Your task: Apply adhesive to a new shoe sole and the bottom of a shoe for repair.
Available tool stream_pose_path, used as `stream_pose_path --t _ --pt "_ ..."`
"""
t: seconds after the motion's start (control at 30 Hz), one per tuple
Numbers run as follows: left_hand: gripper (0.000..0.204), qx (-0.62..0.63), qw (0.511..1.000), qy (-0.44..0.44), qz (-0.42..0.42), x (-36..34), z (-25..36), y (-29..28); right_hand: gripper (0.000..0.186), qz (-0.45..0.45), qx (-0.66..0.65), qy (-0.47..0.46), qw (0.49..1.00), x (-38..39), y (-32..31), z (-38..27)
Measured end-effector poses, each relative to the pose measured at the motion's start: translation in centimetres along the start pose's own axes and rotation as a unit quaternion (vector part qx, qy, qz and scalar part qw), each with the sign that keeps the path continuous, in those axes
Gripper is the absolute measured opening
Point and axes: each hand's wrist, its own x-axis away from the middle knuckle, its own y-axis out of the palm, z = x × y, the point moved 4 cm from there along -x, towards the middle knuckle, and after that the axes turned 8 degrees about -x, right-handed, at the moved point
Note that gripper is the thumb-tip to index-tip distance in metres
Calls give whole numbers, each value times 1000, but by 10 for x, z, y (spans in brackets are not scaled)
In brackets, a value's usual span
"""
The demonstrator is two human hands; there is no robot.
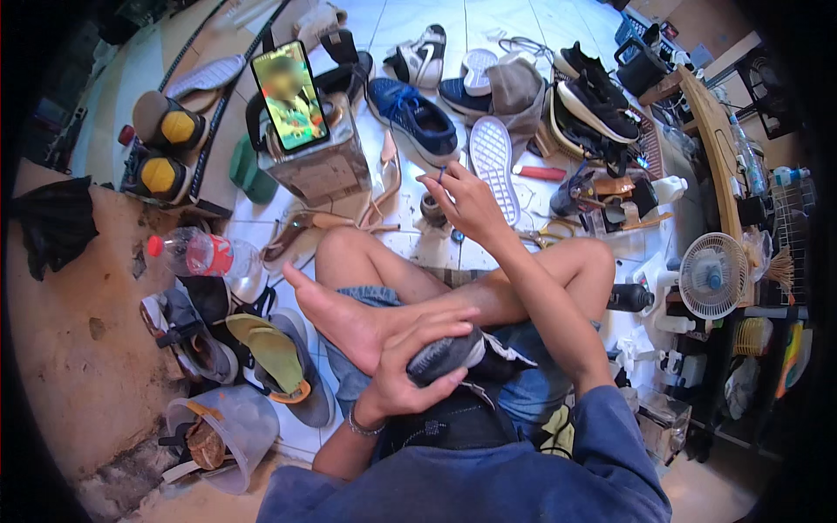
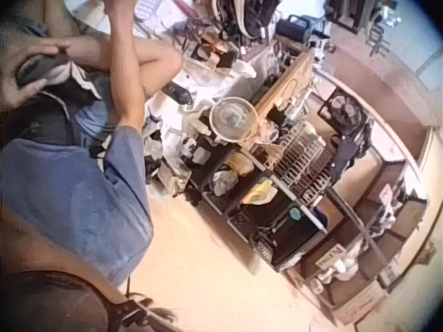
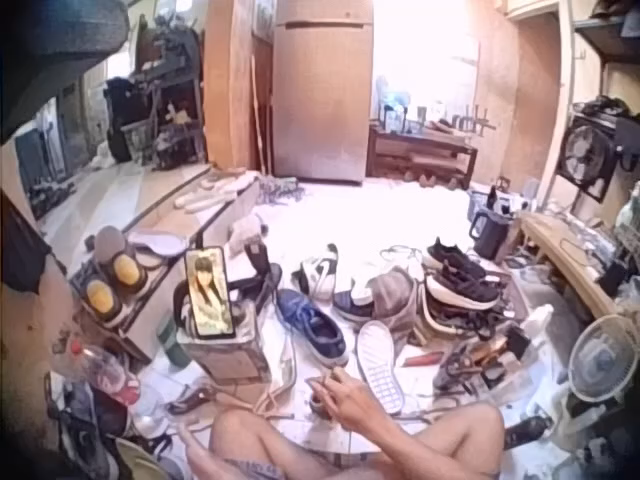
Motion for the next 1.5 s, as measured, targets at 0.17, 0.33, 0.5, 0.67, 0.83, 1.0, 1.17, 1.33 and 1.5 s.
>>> stream_pose_path --t 0.17,0.33,0.5,0.67,0.83,1.0,1.17,1.33,1.5 --pt "41 84 995 -37 48 -5 -13 -13 21 24 -15 10 1000 -10 -15 -14" --pt "38 110 990 -36 75 1 -20 -10 34 103 -95 59 988 2 -70 -43" --pt "36 118 988 -66 80 14 -8 -3 14 157 -278 64 946 48 -112 -94" --pt "32 49 994 -54 80 24 6 4 22 164 -425 -5 890 94 -115 -152" --pt "32 42 996 -45 72 25 14 8 31 124 -450 -7 884 120 -94 -172" --pt "33 12 999 -12 46 18 20 12 28 118 -451 -25 884 123 -94 -181" --pt "37 -14 999 -23 35 25 23 12 24 91 -399 0 912 129 -100 -173" --pt "36 3 999 -3 45 24 20 14 23 54 -412 -60 908 131 -98 -181" --pt "35 3 999 -1 47 22 24 16 23 153 -455 -48 876 133 -101 -179"
